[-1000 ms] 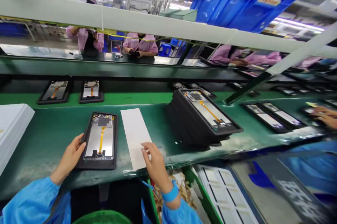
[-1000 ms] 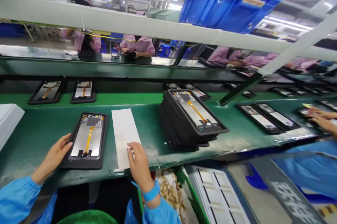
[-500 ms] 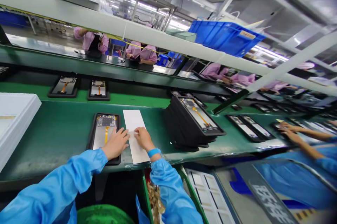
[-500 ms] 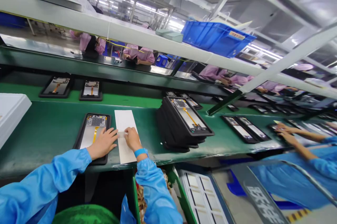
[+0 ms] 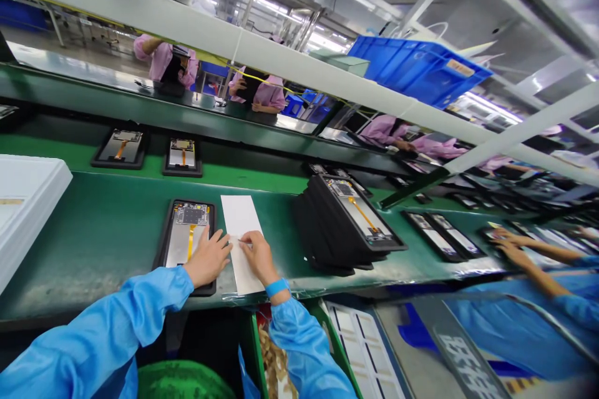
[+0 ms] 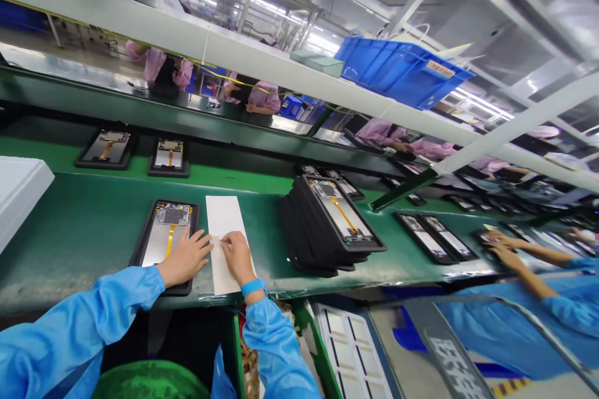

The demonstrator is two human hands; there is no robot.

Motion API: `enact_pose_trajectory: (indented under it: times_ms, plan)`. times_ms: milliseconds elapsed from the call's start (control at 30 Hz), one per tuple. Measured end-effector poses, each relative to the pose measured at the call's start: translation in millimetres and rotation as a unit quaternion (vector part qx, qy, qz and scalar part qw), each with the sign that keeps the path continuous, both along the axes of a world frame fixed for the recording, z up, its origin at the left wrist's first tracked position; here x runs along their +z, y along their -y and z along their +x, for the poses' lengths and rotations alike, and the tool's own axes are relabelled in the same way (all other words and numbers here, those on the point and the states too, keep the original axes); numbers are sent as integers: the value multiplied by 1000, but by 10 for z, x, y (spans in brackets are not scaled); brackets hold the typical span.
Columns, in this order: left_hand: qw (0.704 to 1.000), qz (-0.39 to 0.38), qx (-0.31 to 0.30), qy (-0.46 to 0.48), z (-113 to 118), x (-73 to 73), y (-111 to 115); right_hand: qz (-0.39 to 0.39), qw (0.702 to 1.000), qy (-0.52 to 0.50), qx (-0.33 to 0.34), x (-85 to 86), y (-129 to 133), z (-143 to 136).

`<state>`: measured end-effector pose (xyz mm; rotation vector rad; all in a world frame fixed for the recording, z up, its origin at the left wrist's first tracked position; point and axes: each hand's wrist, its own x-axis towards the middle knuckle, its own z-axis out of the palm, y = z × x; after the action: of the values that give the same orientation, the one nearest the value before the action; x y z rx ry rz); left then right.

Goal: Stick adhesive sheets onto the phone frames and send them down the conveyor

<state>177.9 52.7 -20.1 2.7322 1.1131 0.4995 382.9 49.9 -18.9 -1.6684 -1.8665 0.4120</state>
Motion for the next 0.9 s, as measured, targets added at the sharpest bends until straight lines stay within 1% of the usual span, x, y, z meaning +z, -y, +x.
enact_pose_trajectory:
  times_ms: [100, 167, 267, 333, 367, 433, 533, 600, 667, 733, 800, 900]
  plan:
    - [1000, 4, 1, -4, 24, 2, -19, 16, 999, -36, -27, 167, 18, 13]
    - [1000, 3, 2, -1, 33, 47, -5, 27, 992, -113, -47, 324, 14, -41]
    - [1000, 13, -5, 24, -52, 191, 103, 20, 961, -274, -36, 533, -42, -282]
    - [999, 27, -8, 43, -219, 300, 218, -4, 947, -322, -13, 592, -114, -534]
    - [998, 31, -5, 48, -337, 342, 274, -16, 945, -327, -1, 589, -158, -672]
    - [998, 28, 22, 46, -618, 380, 361, -35, 947, -317, 23, 521, -262, -943]
    - [994, 20, 101, 31, -1035, 323, 386, -58, 955, -287, 49, 316, -442, -1265]
    - [989, 21, 141, 23, -1221, 254, 342, -76, 962, -258, 50, 166, -563, -1396]
    - [987, 27, 157, 19, -1311, 201, 278, -89, 967, -236, 46, 45, -665, -1465]
    - [986, 31, 160, 21, -1329, 174, 217, -93, 970, -220, 44, -27, -735, -1495]
    - [986, 33, 161, 23, -1315, 164, 165, -93, 973, -206, 44, -51, -773, -1505]
    - [986, 32, 161, 24, -1290, 158, 101, -95, 978, -181, 45, -26, -791, -1507]
